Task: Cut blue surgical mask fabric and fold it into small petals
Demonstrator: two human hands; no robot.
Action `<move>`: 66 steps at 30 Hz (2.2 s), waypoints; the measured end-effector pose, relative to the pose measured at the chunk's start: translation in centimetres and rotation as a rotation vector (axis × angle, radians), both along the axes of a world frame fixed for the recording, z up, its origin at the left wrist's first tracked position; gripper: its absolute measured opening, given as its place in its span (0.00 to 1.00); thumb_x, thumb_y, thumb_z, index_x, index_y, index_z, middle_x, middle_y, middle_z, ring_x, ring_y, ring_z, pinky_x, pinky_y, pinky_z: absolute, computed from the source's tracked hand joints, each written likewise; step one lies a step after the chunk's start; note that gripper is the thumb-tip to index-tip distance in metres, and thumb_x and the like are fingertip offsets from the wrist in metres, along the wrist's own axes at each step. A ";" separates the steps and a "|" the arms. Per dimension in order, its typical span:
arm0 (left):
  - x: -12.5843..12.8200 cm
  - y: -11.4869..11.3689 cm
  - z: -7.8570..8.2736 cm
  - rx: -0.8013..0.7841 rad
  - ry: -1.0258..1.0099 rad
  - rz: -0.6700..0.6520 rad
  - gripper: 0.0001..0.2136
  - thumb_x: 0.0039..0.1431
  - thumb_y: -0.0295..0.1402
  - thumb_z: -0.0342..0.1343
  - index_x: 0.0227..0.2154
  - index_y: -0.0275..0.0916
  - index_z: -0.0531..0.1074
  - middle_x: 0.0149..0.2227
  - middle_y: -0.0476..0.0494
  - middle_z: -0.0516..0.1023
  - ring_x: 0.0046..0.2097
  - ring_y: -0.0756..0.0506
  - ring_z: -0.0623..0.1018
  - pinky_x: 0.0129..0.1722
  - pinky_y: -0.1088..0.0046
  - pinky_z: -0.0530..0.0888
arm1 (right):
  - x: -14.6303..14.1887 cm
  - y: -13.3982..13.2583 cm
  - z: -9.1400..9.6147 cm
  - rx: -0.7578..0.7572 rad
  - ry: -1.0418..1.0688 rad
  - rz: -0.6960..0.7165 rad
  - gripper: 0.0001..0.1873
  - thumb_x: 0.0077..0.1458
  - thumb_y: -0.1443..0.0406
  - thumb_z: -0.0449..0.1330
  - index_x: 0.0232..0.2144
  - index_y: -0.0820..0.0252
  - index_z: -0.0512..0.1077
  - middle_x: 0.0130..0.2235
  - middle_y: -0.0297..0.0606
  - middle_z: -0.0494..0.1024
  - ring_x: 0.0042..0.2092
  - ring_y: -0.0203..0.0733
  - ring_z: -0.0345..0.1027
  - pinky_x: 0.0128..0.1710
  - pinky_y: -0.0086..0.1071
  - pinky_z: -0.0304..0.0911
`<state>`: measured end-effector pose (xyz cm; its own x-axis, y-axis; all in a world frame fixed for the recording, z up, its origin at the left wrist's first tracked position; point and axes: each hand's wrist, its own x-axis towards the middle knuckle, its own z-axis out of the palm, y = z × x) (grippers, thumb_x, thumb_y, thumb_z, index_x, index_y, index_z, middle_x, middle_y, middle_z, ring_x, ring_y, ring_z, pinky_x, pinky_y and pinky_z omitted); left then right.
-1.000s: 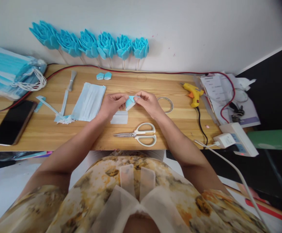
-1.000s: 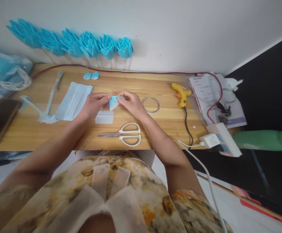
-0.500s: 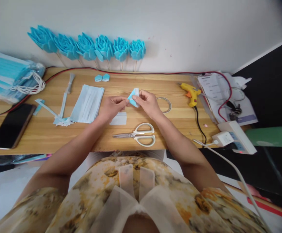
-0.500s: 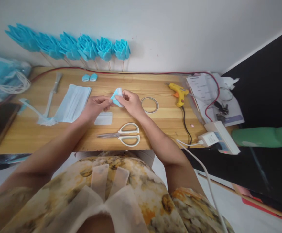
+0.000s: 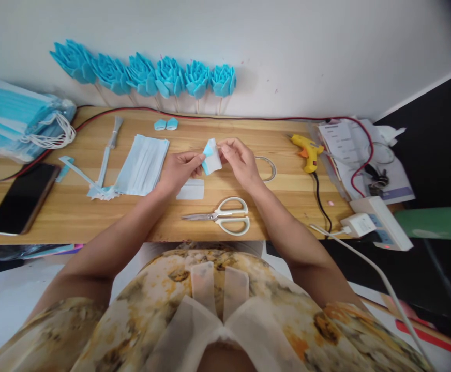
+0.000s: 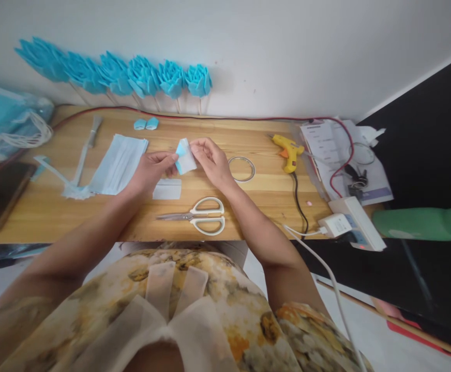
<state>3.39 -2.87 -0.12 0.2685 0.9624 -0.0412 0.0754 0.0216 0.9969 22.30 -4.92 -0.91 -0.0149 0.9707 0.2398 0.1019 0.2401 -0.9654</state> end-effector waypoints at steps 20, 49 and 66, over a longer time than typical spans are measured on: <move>-0.1 0.3 -0.1 -0.230 -0.279 0.003 0.17 0.45 0.45 0.74 0.24 0.35 0.78 0.20 0.49 0.73 0.22 0.53 0.69 0.23 0.78 0.65 | 0.3 0.8 -1.6 0.561 -0.626 -0.012 0.05 0.65 0.62 0.60 0.38 0.49 0.77 0.58 0.39 0.75 0.63 0.53 0.64 0.65 0.56 0.59; -0.3 -0.1 -0.2 0.100 0.064 0.046 0.16 0.57 0.45 0.63 0.23 0.37 0.79 0.19 0.49 0.70 0.23 0.52 0.65 0.24 0.75 0.62 | -1.0 0.3 -0.9 -0.182 0.092 -0.029 0.14 0.49 0.54 0.68 0.26 0.57 0.72 0.28 0.29 0.74 0.33 0.35 0.63 0.38 0.32 0.60; -0.2 -0.3 -0.3 0.143 0.141 -0.024 0.15 0.59 0.42 0.61 0.22 0.37 0.76 0.22 0.47 0.76 0.24 0.52 0.69 0.25 0.76 0.64 | -0.7 0.4 -0.5 -0.207 0.134 0.086 0.22 0.45 0.47 0.72 0.28 0.57 0.73 0.28 0.29 0.74 0.32 0.35 0.65 0.37 0.31 0.64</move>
